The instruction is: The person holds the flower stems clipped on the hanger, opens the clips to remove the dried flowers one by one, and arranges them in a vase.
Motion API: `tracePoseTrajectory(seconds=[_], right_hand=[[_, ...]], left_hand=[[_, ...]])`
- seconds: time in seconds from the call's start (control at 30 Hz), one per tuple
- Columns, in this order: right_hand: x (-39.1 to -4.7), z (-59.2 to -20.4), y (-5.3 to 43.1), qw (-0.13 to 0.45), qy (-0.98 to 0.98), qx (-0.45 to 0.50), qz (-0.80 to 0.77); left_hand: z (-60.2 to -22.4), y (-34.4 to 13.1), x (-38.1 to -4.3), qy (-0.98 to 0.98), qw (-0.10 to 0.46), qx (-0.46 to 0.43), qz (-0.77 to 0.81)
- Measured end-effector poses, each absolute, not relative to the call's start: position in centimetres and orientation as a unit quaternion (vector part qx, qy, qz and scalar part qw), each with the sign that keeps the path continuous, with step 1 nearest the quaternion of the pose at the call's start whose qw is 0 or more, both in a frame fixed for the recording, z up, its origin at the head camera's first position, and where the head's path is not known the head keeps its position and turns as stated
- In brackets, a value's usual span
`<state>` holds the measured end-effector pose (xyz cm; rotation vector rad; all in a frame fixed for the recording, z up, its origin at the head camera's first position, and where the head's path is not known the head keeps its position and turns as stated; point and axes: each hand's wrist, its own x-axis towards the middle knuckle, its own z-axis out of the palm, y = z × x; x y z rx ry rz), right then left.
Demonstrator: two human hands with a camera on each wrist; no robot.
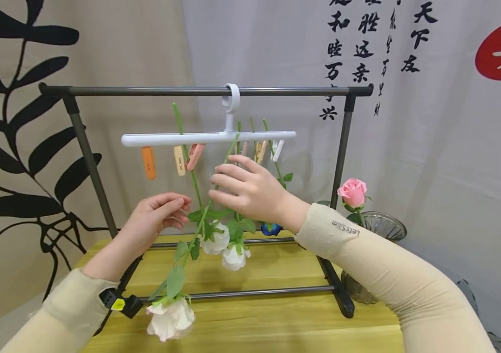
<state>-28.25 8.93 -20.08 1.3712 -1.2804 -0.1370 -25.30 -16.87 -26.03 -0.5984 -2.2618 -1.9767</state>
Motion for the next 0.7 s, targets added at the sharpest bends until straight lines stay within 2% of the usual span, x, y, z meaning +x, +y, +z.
tracePoseTrajectory(seconds=[0.23, 0.7], right_hand=[[-27.7, -20.1, 13.6, 0.578, -0.589, 0.565, 0.008], [-26.6, -20.1, 22.1, 0.594, -0.658, 0.435, 0.16]], left_hand=[[-26.1, -16.9, -28.2, -0.724, 0.105, -0.121, -0.67], [-24.4, -15.2, -31.5, -0.657, 0.127, -0.117, -0.734]])
